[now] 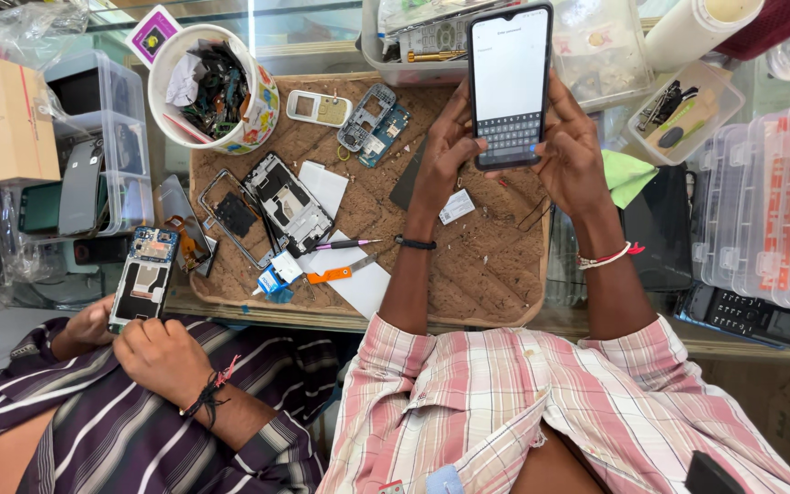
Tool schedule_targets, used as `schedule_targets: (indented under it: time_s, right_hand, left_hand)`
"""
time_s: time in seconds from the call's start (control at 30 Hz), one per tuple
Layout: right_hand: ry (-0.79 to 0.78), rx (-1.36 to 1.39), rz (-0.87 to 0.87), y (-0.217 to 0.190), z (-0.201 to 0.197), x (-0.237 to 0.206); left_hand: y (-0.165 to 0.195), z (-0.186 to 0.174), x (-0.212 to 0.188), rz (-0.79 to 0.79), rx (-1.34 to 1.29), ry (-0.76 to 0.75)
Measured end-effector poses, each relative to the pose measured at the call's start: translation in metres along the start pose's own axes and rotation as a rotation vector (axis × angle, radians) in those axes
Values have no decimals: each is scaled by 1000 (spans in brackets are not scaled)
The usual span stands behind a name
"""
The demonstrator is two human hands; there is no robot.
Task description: The person handles a smartphone, navigating its screen and interacting with a customer. Another person works on a disassembled phone nearby. The person places the phone on the table and continues to handle it while the other person uses tools on the disassembled device.
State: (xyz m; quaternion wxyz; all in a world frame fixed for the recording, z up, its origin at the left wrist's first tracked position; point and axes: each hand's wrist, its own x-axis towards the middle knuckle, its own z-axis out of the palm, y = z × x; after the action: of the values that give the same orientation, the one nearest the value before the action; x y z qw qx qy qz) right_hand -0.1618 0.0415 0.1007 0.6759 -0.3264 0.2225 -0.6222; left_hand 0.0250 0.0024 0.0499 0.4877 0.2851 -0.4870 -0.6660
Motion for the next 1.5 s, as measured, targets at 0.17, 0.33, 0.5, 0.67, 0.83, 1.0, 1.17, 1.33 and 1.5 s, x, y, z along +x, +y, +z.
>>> schedule_targets:
  time_s: [0.17,0.33,0.5,0.67,0.83,1.0,1.17,1.33,1.5]
  right_hand:
    - [-86,5,54,-3,-4,-3]
    - [-114,11,67,-2,-3,-5]
    - [17,-44,131,-9,8,-13]
    - [-152,-254,60,-6,11,-19]
    - [-136,-307,56,-4,14,-31]
    - [-124,-219,56,-15,32,-40]
    - [-152,-208,114,-23,49,-65]
    - [-117,-315,162,-26,63,-93]
    - [-82,-224,183,-28,74,-105]
  left_hand:
    - [-5,-4,-1,73,95,8]
    - [-18,-8,1,67,102,35]
    - [-21,-7,-3,39,34,77]
    - [-24,-9,-7,121,-9,121]
    - [-29,-9,-19,118,-175,99]
    - [-22,-6,-29,189,-109,134]
    - [-1,-18,-30,310,-76,152]
    - [27,-34,-28,483,-14,164]
    - [63,-63,-46,601,49,237]
